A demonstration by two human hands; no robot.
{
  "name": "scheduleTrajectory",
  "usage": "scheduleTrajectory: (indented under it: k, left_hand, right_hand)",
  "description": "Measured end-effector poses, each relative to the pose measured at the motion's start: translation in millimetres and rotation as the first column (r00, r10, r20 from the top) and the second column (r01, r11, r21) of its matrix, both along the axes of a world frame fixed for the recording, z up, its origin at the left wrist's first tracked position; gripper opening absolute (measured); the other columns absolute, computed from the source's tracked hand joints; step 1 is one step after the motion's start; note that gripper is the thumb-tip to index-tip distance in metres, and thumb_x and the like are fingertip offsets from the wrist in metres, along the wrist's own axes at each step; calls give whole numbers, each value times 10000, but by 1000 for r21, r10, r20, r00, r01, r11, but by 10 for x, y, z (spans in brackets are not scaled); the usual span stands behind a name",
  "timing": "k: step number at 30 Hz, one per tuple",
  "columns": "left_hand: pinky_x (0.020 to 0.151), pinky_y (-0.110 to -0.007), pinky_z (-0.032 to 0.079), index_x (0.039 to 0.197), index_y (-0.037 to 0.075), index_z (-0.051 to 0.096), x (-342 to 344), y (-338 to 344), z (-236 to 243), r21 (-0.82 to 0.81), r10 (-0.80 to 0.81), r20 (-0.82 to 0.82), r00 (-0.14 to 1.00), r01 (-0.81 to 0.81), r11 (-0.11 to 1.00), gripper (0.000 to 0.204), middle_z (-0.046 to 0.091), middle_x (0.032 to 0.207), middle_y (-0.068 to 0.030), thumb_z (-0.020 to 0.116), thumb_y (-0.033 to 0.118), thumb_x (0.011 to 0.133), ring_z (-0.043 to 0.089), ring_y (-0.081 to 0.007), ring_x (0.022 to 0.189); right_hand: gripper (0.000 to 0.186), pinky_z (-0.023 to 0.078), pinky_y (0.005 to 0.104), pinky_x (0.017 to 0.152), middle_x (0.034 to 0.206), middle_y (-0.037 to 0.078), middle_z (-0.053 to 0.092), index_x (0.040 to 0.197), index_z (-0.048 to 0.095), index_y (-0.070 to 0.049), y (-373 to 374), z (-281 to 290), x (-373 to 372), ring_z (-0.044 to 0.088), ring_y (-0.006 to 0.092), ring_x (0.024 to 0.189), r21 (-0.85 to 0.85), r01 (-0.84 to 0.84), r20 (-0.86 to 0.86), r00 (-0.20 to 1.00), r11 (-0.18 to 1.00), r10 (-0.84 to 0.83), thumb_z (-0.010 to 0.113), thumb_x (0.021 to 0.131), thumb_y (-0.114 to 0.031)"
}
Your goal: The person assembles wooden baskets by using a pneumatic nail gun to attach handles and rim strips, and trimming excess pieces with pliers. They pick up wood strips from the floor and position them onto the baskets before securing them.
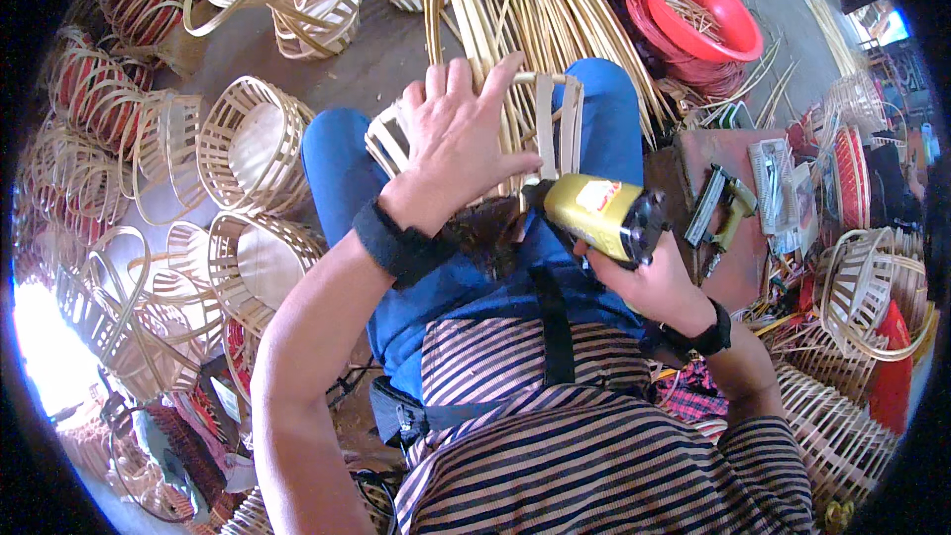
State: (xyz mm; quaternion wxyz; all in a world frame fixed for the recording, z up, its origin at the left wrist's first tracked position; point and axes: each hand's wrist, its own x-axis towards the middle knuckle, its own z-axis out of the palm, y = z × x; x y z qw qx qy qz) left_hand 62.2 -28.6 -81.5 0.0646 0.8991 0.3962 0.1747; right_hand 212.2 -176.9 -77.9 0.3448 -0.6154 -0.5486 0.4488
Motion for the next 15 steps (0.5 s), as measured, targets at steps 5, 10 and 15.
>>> scheduleTrajectory:
  k: [5, 10, 15]
  left_hand:
    - [752, -375, 338, 1215, -84, 117, -57, -9, -58, -78, 156, 105, 982, -148, 986, 1035, 482, 932, -175, 708, 362, 492, 447, -287, 863]
    - [726, -369, 340, 1203, -107, 106, -30, -94, -23, -88, 124, 41, 991, -120, 989, 1009, 509, 853, -158, 708, 290, 498, 451, -282, 832]
    - [719, -398, 327, 1214, -95, 60, -54, -114, -35, -120, 111, 13, 994, -108, 987, 1027, 493, 908, -171, 707, 279, 510, 441, -305, 836]
  right_hand:
    - [232, 435, 270, 670, 804, 87, 581, 907, 534, 8, 43, 135, 30, 564, 160, 736, 56, 148, -142, 980, 987, -139, 537, 678, -28]
    - [233, 428, 223, 577, 791, 52, 577, 932, 524, 14, 385, 189, 70, 522, 88, 633, 173, 115, -211, 974, 978, -78, 499, 702, -14]
    - [236, 434, 266, 644, 792, 86, 584, 921, 527, 15, 489, 71, 9, 560, 159, 690, 231, 86, -167, 985, 969, -48, 515, 691, -38]
